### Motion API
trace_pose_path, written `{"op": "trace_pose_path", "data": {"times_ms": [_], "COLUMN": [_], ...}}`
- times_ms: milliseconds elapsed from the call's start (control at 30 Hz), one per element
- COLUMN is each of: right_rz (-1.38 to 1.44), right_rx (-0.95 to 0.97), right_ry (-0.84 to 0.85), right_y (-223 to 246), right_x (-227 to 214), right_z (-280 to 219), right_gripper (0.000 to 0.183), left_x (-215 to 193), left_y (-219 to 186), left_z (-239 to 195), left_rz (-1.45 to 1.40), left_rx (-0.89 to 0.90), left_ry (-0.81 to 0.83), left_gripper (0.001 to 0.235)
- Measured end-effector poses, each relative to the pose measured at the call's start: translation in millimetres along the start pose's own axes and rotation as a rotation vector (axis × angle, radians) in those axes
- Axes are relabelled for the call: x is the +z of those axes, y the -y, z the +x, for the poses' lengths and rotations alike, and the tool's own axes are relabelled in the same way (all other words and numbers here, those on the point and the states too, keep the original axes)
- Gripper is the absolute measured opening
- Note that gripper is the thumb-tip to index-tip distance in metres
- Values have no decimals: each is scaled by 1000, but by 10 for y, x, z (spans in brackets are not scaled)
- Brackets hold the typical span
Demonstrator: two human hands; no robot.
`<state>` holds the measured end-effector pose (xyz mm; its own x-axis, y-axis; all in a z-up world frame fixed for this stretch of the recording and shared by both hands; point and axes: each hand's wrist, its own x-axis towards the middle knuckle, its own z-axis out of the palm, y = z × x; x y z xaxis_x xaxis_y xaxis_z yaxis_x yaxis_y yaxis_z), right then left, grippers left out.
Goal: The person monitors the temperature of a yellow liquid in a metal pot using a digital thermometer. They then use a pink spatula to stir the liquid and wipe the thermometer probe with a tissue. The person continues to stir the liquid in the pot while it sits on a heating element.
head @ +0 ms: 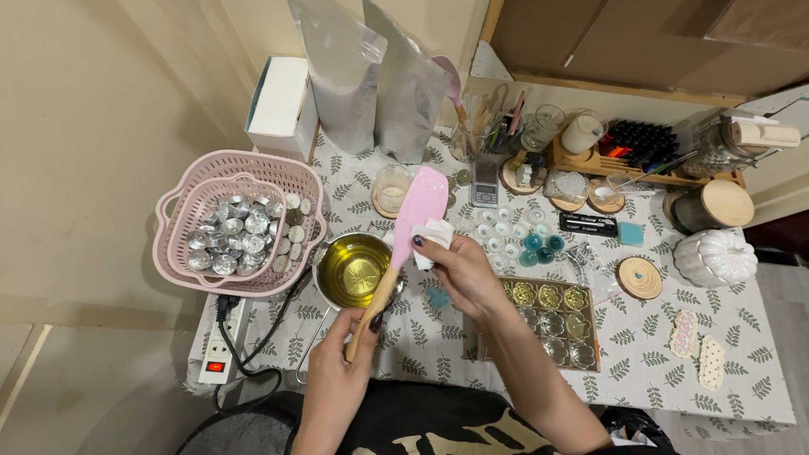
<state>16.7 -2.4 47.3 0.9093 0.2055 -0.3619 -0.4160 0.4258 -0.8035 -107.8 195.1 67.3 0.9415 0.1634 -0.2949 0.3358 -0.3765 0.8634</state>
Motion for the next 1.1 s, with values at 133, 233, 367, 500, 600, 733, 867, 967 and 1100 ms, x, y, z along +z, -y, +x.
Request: {"op": "trace_pose_path", "data": {"times_ms": [133, 233, 367, 500, 600, 733, 867, 967, 1100], "right_rz": [3, -2, -5, -208, -220, -106, -68, -92, -76], "right_rx": [13, 42, 46, -29, -17, 23, -6, -34, -40], "right_ry": [125, 170, 126, 53, 7, 1, 5, -31, -3], "right_y": [86, 85, 21, -23, -25, 21, 67, 118, 178], "right_x": [-140, -213, -215, -212, -179, -104, -56, -76, -149], "right_z": [12, -5, 56, 93, 67, 36, 45, 79, 115], "right_gripper": [30, 34, 29, 22, 20, 21, 22, 22, 21], "left_x": [-41, -69, -59, -56, -67, -77, -97, -121, -166], "left_y": [-3, 12, 32, 41, 28, 0, -14, -28, -47], "left_z": [8, 12, 23, 23, 11, -14, -32, -36, -61], "left_rz": [-42, 28, -5, 17, 86, 102, 132, 114, 124], "left_rx": [-21, 5, 29, 71, 51, 84, 92, 163, 85], "left_ry": [-7, -51, -17, -2, -5, -48, -46, -76, -44], "left_gripper": [28, 28, 29, 29, 29, 30, 33, 33, 35]}}
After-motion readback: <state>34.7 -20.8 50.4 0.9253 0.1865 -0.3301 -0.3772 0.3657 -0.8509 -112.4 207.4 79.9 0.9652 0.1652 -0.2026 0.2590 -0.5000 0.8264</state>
